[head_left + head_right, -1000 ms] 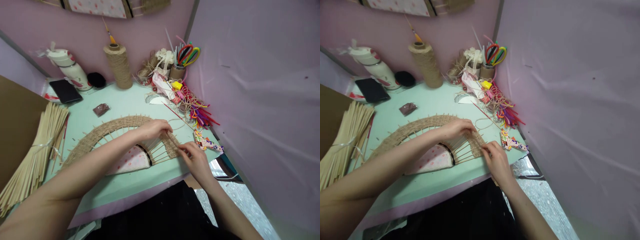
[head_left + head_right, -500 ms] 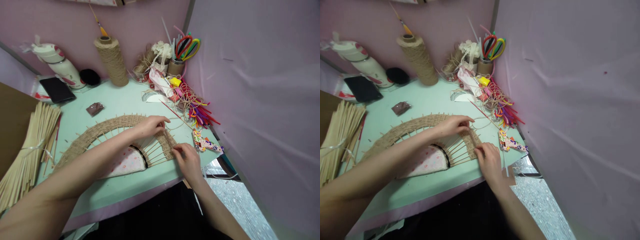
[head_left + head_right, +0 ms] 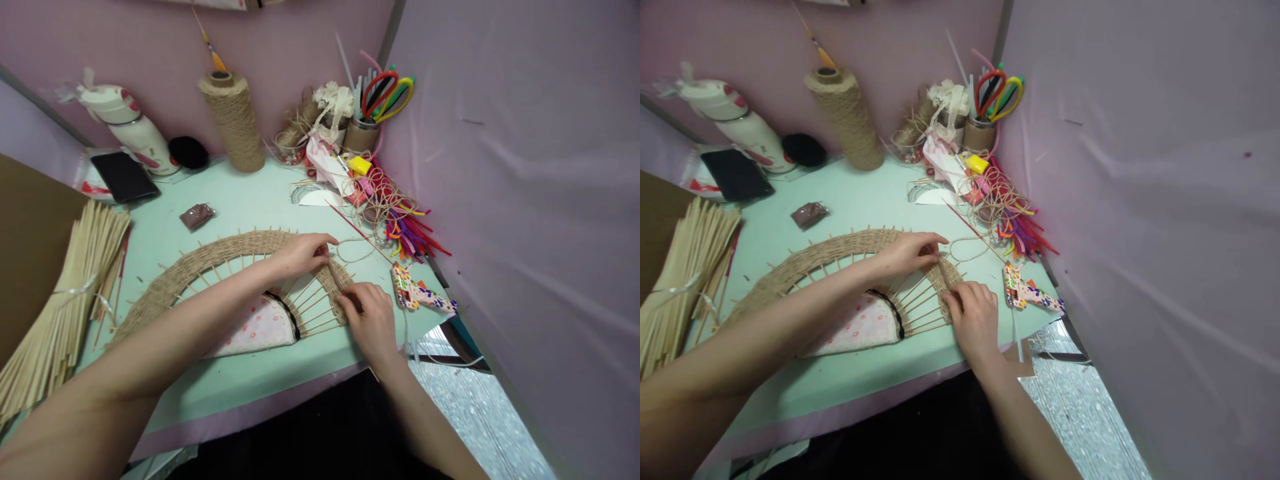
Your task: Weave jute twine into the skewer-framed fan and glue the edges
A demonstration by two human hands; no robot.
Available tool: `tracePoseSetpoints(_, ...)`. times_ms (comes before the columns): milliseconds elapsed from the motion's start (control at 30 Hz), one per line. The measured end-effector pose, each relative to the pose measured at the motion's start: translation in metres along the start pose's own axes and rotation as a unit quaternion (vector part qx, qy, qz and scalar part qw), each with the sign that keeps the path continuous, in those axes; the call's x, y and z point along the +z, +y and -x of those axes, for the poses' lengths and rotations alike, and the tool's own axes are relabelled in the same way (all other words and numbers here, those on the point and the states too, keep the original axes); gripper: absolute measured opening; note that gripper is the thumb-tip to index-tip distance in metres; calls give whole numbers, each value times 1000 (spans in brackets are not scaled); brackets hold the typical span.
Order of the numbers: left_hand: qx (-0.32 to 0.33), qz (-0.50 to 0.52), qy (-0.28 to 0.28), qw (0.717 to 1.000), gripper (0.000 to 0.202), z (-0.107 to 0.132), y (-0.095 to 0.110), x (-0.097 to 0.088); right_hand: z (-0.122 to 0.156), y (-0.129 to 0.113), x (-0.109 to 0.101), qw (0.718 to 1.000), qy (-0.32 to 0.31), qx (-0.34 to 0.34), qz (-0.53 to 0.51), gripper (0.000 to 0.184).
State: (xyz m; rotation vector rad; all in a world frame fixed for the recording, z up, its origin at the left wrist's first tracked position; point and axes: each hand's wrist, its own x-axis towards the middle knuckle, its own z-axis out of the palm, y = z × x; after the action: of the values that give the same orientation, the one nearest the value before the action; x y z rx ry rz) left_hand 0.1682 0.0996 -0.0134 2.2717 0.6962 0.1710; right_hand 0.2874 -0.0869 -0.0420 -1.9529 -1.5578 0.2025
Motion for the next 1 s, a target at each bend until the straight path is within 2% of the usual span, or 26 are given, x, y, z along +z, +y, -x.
tracePoseSetpoints(267, 10, -49, 3, 999, 37, 0, 3, 4, 5, 5, 3, 1000, 2, 7, -7, 9)
tracePoseSetpoints(400, 24, -61, 11, 998, 37, 0, 0, 8, 7, 6, 3, 1000, -1, 4, -1, 16)
tracePoseSetpoints(533, 26, -56, 6, 998, 38, -1, -4, 11, 8, 2, -3, 1000, -19, -19, 8, 21)
tracePoseSetpoints(667, 24, -51, 8, 998, 39, 0, -4, 10, 10, -1, -15, 999, -28, -27, 2, 9)
tracePoseSetpoints(733, 26, -52, 8, 998, 39, 1, -4, 10, 9, -3, -18, 1000, -20, -22, 1, 9)
tracePoseSetpoints(867, 29, -49, 5, 998, 43, 2, -3, 8, 5, -6, -11, 1000, -7, -15, 3, 9)
tracePoseSetpoints(1000, 36, -40, 4, 999, 49, 2, -5, 9, -1, -8, -1, 1000, -26, 0, 3, 4)
